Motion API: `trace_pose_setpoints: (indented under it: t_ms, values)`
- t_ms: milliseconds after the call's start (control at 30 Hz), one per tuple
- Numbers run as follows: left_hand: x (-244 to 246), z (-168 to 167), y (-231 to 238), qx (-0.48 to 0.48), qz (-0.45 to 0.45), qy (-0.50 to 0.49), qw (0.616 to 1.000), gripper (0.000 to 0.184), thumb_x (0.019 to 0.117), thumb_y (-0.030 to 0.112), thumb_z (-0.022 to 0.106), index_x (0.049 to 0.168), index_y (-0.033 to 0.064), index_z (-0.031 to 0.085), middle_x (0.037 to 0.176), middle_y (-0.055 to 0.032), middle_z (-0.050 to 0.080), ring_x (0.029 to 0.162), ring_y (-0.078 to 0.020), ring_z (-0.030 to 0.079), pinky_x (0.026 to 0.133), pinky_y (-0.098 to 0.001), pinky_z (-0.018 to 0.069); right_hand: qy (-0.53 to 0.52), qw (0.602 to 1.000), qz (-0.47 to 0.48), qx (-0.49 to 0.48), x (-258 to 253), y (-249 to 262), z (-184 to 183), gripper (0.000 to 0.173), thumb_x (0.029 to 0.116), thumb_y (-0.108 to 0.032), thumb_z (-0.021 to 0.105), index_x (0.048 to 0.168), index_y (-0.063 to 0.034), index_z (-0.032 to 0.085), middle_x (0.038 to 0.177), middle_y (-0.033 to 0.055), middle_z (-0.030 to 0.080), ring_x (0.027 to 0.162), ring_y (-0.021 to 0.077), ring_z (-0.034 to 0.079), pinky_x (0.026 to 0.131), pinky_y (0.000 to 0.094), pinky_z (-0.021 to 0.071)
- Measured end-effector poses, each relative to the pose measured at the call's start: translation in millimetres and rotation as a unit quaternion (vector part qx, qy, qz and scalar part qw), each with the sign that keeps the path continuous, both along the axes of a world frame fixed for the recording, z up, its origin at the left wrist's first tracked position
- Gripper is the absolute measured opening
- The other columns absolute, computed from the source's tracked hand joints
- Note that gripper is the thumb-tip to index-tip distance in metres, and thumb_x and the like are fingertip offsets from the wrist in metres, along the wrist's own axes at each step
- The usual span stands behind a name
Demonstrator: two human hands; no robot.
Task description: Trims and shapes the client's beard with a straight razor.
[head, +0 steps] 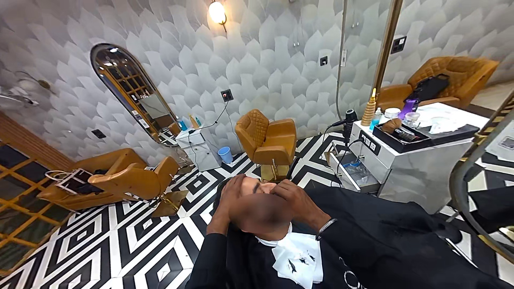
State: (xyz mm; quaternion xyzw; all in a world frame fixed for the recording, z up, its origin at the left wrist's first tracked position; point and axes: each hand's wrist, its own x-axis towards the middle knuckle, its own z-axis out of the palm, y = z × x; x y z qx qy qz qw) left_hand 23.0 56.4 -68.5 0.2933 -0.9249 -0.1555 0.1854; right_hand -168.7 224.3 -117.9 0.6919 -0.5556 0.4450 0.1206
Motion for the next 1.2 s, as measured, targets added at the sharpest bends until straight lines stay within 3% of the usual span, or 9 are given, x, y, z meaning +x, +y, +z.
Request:
trace_pose_setpoints:
  t_ms: [300,600,900,1067,1200]
  values:
    - [1.0,-2.9,-3.2,0.009,-0.011,0.003,1.0,0.107,0.069,0.067,0.082,0.153,0.0114,0.046,0.155,-0.0105,0.047,0.145,-0.0303,0.041,0.119,-0.0588,0.032,0.013,1.0,0.013,0.014,-4.5,-4.7,-6.9,0.013,0.0959,-0.024,0.065,0.101,-0.014,0.072,0.094,-0.0025,0.067,0.094,0.0114,0.063,0.085,0.0299,0.0536]
    - [-1.4,6.0,1.2,0.034,0.006,-0.017,0.999,0.106,0.0691,0.064,0.085,0.153,0.0131,0.046,0.156,-0.0107,0.046,0.146,-0.0309,0.04,0.119,-0.0587,0.0321,0.025,0.999,0.019,0.006,-8.6,1.5,-8.1,0.009,0.0924,-0.016,0.066,0.098,-0.0125,0.073,0.092,-0.0013,0.068,0.094,0.0149,0.063,0.086,0.0321,0.0536]
    - [-1.6,3.9,1.9,0.021,0.008,-0.003,1.0,0.104,0.0687,0.065,0.084,0.151,0.0126,0.048,0.154,-0.0103,0.048,0.144,-0.0308,0.043,0.116,-0.0603,0.0347,0.032,0.999,0.023,0.005,-9.8,1.9,-11.1,0.01,0.0925,-0.016,0.066,0.099,-0.0123,0.073,0.093,-0.0007,0.068,0.096,0.0154,0.064,0.087,0.0328,0.0537]
    - [-6.5,0.0,8.1,-0.022,0.036,0.008,0.999,0.104,0.0685,0.073,0.08,0.147,0.0111,0.053,0.149,-0.013,0.053,0.14,-0.032,0.048,0.115,-0.0599,0.0373,-0.031,0.999,0.026,-0.009,-15.0,-0.1,-12.2,0.015,0.0928,-0.022,0.067,0.102,-0.0116,0.073,0.097,-0.0006,0.068,0.096,0.0121,0.064,0.087,0.0304,0.0542]
    - [-7.2,-0.1,10.4,-0.039,0.041,-0.004,0.998,0.101,0.0687,0.067,0.083,0.147,0.0097,0.053,0.149,-0.0144,0.053,0.138,-0.0341,0.049,0.113,-0.0608,0.0384,-0.039,0.999,0.025,-0.003,-16.8,-5.0,-9.7,0.014,0.0919,-0.022,0.068,0.101,-0.012,0.073,0.098,-0.0009,0.068,0.096,0.0115,0.064,0.087,0.0301,0.0544]
